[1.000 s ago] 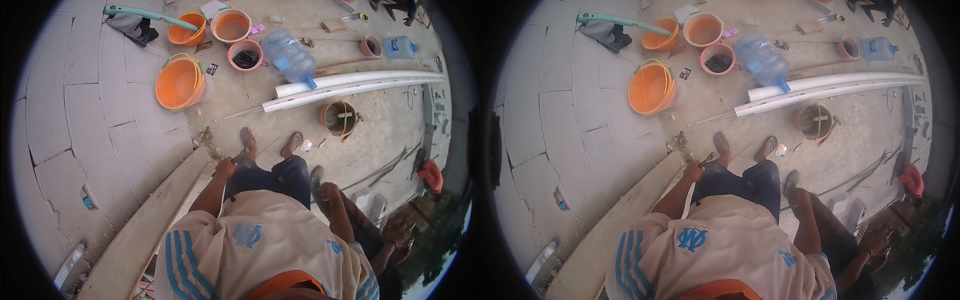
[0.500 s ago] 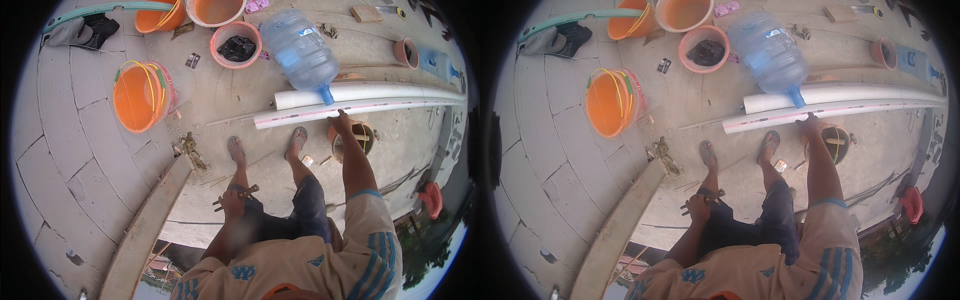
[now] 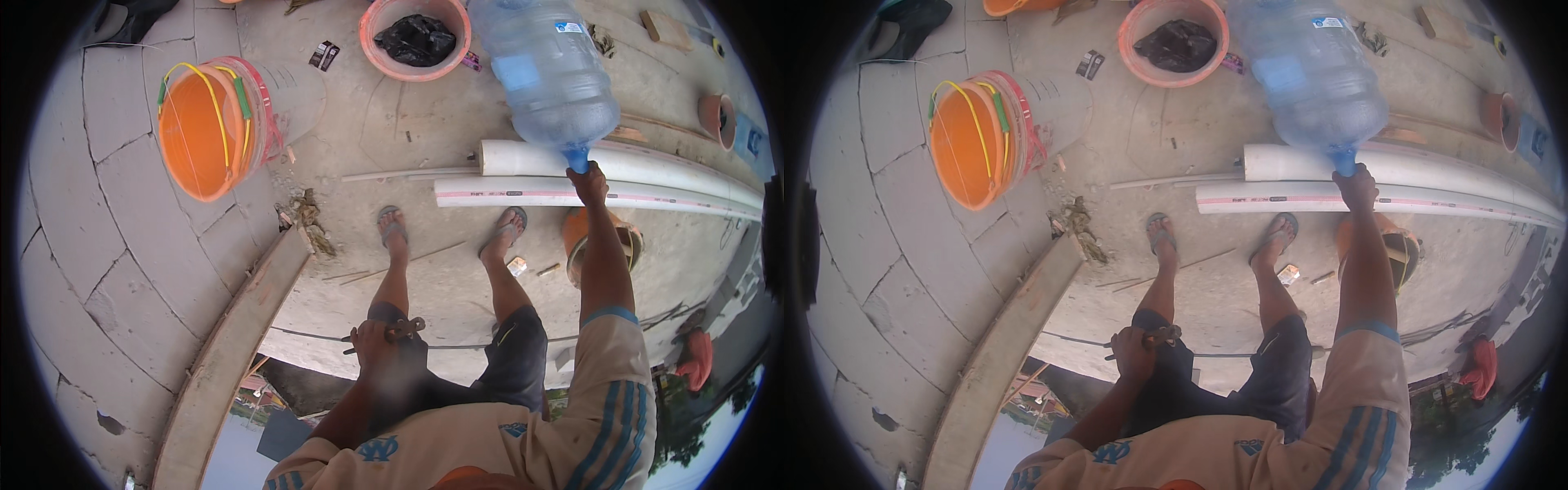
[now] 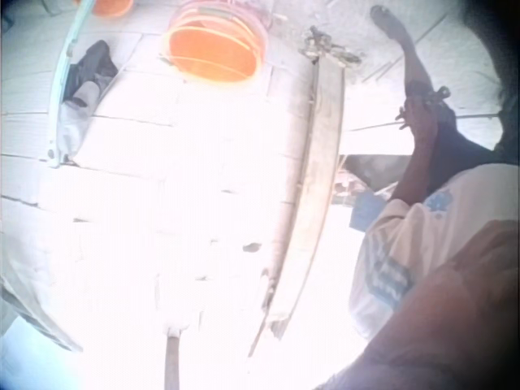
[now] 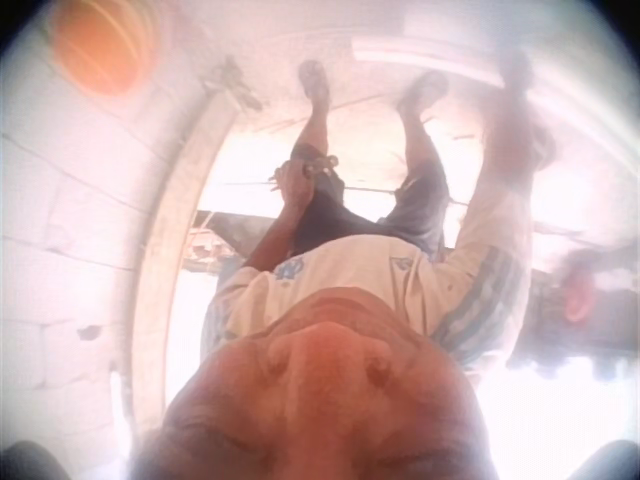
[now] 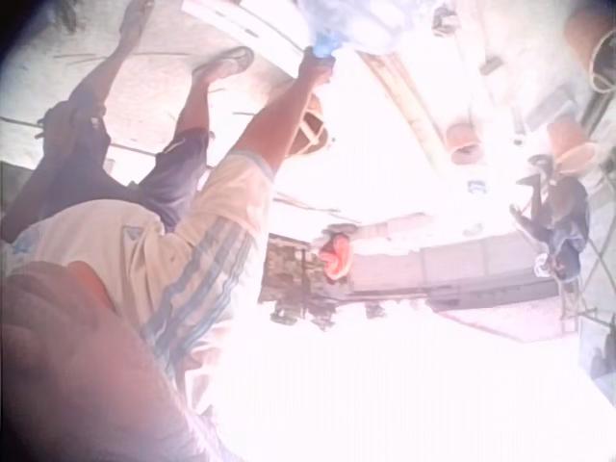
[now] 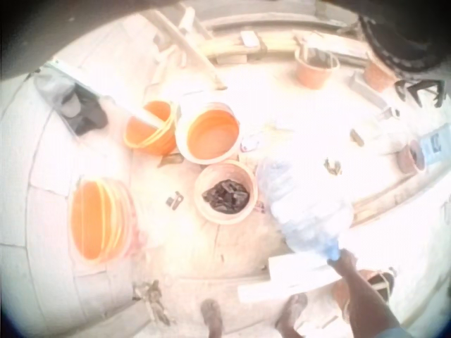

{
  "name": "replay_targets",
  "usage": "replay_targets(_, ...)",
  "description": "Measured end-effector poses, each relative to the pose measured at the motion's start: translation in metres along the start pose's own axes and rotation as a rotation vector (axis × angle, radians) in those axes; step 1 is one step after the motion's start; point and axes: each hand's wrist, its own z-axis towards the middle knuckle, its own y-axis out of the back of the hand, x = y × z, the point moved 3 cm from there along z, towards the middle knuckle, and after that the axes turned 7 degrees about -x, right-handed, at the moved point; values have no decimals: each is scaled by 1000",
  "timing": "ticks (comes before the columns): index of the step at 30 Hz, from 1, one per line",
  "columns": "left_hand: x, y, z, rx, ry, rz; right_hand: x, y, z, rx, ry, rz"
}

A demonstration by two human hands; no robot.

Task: The person ties bamboo poles together using wire and pliers on a rooftop construction site. They repeatedly wrap and twist wire around bamboo joints to secure the scaffolding structure.

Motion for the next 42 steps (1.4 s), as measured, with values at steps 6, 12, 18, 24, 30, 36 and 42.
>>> replay_targets(6,15,-5,-9,53,64,6,24,87,-23,254,54,625)
replay_targets(12,30,-4,-5,66,92,-21,56,191,-113,469,-235,973)
replay_targets(18,44,-10,-15,18,182,-91,55,259,-246,476,-3,585)
replay_targets(24,61,-10,-24,-26,195,-122,123,253,-310,636,20,711)
replay_targets(30,82,-8,-33,59,253,-113,229,199,-286,766,73,489)
replay_targets(36,84,-4,-41,145,310,-125,277,210,-284,575,323,23)
replay_targets(42,84,-16,-39,-21,245,-107,239,274,-292,507,203,179)
